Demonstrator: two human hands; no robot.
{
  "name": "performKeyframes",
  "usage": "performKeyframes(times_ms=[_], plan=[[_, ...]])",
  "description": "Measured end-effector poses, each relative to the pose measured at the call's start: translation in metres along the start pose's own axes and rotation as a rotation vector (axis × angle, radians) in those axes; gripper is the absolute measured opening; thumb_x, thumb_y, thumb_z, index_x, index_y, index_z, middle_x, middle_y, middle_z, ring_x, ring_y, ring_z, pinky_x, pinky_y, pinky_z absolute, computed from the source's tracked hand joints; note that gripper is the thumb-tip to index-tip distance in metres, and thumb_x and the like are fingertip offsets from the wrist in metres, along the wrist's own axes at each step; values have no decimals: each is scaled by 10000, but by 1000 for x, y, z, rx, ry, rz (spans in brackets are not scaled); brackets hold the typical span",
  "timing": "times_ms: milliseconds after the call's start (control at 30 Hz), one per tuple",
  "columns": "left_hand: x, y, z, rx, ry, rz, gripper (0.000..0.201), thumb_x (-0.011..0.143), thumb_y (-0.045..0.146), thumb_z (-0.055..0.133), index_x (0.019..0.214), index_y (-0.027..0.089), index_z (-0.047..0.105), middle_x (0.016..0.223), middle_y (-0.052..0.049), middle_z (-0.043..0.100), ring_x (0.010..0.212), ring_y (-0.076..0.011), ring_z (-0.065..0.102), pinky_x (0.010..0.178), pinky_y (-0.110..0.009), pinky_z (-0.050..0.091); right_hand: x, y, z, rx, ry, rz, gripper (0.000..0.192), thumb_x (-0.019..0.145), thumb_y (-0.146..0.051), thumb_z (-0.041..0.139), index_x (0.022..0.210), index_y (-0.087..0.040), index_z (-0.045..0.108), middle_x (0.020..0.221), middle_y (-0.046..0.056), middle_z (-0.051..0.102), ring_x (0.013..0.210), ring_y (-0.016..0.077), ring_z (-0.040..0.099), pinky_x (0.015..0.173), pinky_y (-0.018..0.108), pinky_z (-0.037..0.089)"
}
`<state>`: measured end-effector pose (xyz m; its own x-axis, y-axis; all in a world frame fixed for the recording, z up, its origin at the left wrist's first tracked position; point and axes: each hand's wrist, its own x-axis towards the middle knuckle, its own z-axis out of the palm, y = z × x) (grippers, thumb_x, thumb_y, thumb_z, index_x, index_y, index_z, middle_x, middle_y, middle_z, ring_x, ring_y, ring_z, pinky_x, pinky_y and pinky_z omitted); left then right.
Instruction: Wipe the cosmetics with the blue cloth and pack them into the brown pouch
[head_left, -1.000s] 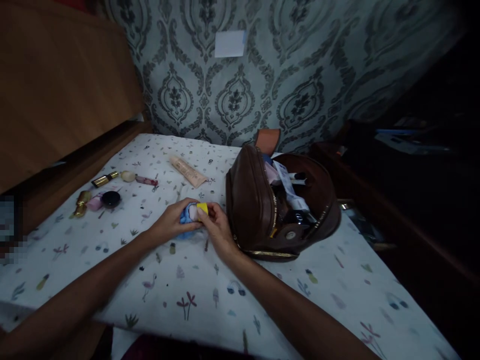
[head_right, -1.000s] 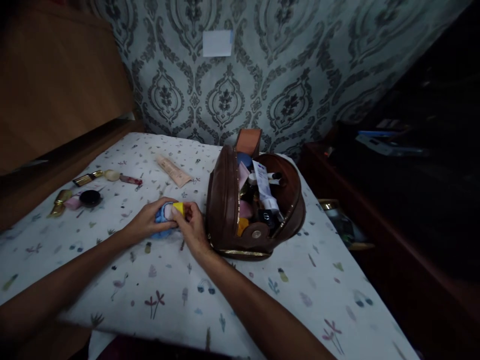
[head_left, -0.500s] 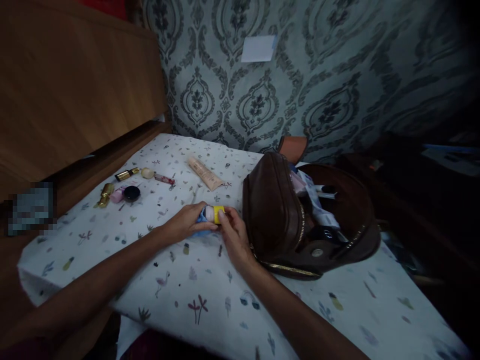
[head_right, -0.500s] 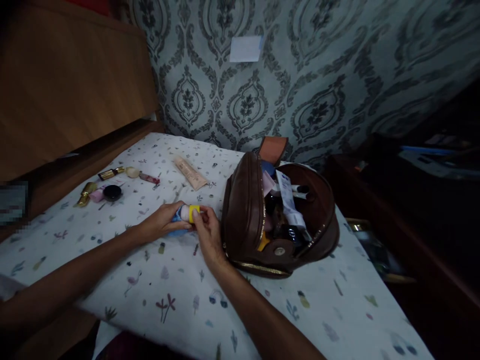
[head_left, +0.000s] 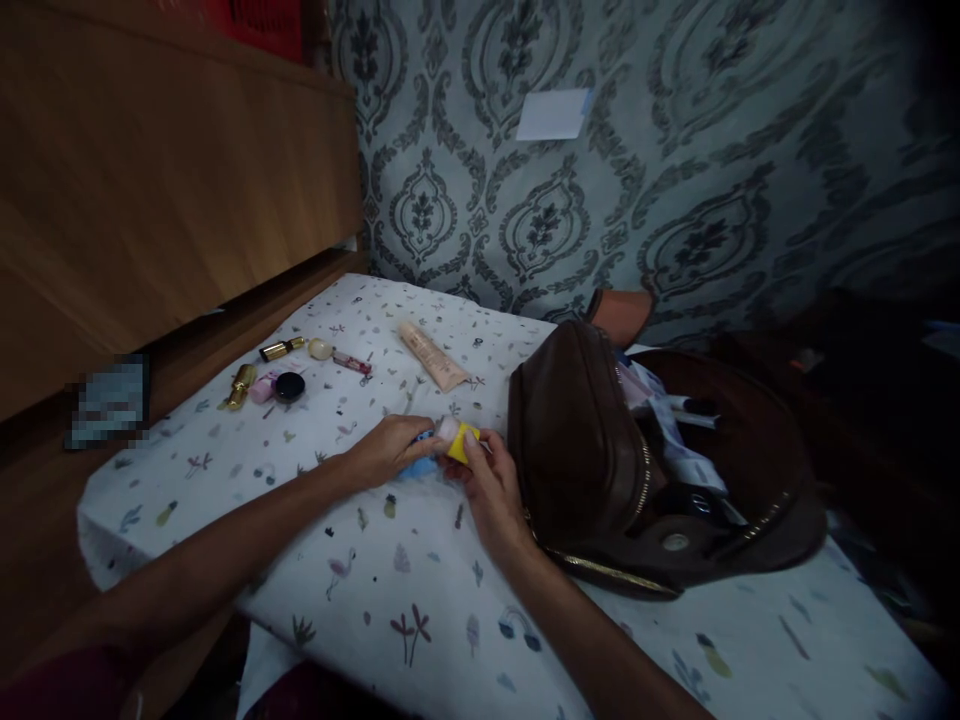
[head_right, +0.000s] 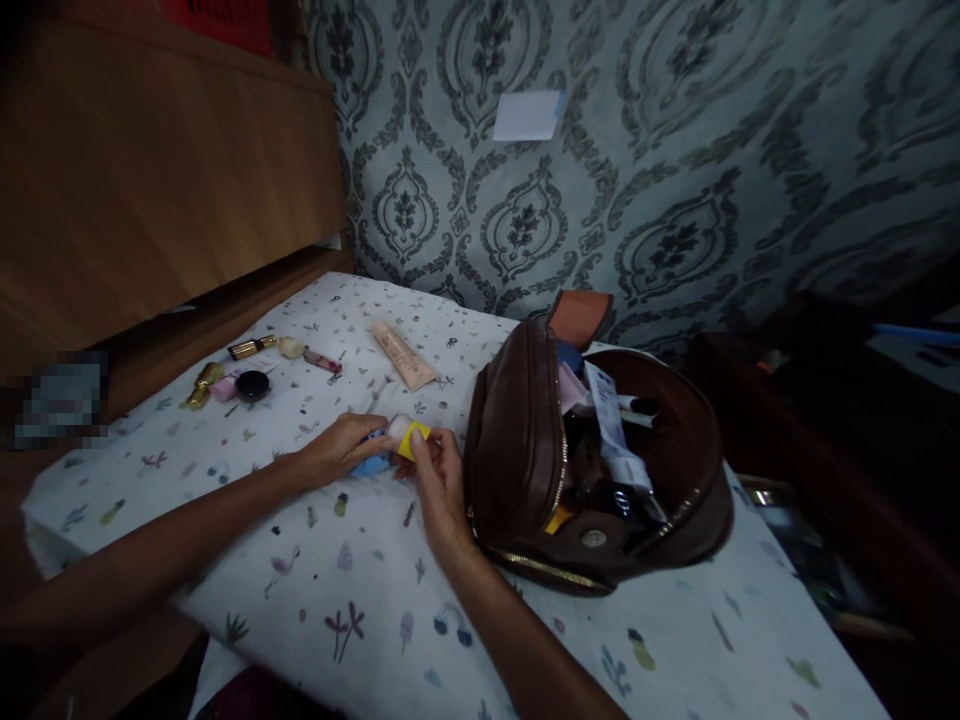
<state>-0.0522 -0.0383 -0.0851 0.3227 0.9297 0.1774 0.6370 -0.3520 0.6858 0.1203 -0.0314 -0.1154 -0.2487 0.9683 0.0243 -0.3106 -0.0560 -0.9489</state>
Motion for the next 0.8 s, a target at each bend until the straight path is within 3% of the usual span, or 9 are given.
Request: performKeyframes(times_ms=[100,300,433,600,700,800], plan=[[0,-2,2,-19,55,-18,496,946,624,382,745,183,488,674,31,493,651,-137,494,614,-241,360,0,0,0,-3,-10,-11,417,792,-587,691,960,-235,543,764,-3,654,658,181,646,557,294,496],[-2,-5,3,-110,81,-2,483,942,593,427,1141,175,565,866,-2,628,769,-161,588,722,-252,429,0,0,1,-64,-68,-9,440,741,-509,768,1002,-223,559,793,-25,628,614,127,615,540,241,487],[-2,-7,3,-113,93,11,498,961,590,376,1146,177,585,856,-8,641,762,-163,598,724,-255,439,-1,-2,2,-131,-73,-46,444,718,-440,789,1058,-241,585,885,-10,642,695,139,637,571,237,510],[-2,-5,4,-127,112,6,478,974,573,359,1081,170,593,815,-6,624,744,-156,585,705,-251,438,-3,4,0,-271,-53,-225,391,727,-382,769,1067,-236,643,1061,57,672,938,218,662,793,338,566],[-2,-3,3,-129,127,-25,445,980,554,360,1063,179,585,789,4,597,727,-151,568,704,-254,440,-3,9,-1,-386,-37,-273,393,730,-397,772,1068,-227,666,1065,78,678,962,239,657,802,360,567],[-2,-3,0,-104,230,-70,406,989,514,363,1130,185,553,839,-8,596,784,-167,571,777,-283,453,-3,8,0,-331,63,-267,444,711,-446,788,1074,-226,657,1067,74,683,929,230,672,822,374,575]])
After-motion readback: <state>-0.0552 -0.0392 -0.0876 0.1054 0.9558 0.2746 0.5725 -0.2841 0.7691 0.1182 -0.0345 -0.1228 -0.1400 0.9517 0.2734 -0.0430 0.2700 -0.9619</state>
